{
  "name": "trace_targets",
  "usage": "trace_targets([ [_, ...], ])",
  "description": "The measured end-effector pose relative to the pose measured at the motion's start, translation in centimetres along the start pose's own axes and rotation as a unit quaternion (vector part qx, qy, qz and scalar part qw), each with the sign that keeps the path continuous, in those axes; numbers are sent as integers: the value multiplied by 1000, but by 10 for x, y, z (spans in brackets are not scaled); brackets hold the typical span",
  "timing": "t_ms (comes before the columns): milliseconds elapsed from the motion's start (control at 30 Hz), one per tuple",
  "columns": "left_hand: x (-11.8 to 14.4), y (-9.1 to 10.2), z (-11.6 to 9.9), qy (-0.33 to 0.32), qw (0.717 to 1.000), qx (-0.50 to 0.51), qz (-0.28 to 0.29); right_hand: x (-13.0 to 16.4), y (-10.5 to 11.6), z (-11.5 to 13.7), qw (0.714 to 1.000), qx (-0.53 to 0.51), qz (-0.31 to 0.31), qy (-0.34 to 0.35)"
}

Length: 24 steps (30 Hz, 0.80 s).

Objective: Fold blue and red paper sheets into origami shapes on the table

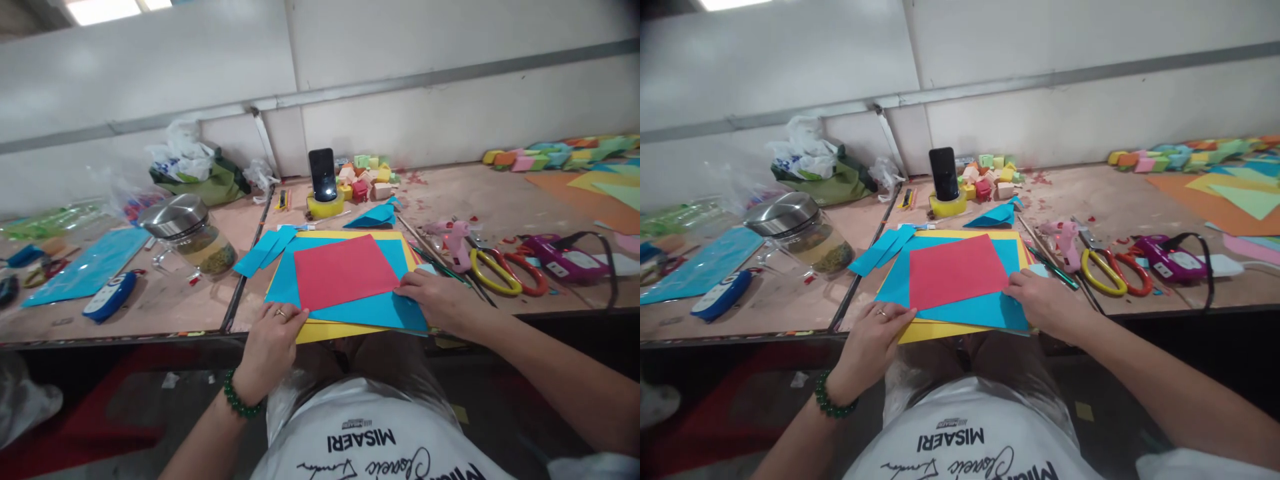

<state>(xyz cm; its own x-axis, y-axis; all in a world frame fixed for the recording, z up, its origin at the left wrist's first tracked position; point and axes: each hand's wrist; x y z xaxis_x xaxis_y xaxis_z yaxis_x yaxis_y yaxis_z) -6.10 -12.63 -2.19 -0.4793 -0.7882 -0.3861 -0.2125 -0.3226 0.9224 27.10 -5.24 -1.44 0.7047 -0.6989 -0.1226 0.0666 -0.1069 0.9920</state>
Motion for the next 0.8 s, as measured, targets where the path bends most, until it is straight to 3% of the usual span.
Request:
trace_targets([
  [100,-17,7,13,16,998,53,1,-15,7,-13,998,-35,29,-35],
  [200,-52,7,32,35,996,74,32,-44,14,-25,997,-61,-24,-37],
  [267,-79,0,47,45,993,76,77,-66,14,-33,995,-85,-43,-27],
  [400,-118,-22,67,57,984,72,153,-100,2,-44,993,-116,-5,-32],
  [600,-123,-41,74,67,982,97,147,-105,-12,-48,985,-168,-26,-17],
  [800,-120,-43,77,86,978,173,83,-102,-17,-47,986,-132,-89,-49],
])
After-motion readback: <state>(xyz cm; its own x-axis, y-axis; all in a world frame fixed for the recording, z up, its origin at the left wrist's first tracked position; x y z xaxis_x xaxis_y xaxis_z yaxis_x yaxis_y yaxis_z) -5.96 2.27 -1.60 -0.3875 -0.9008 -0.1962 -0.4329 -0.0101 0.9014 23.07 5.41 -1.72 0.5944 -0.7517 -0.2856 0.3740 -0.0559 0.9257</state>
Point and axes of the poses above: each hand's wrist, its own x-axis away from the middle knuckle, its own y-axis out of the back of the hand, z = x × y, and after that the axes turned 3 degrees about x, right-handed
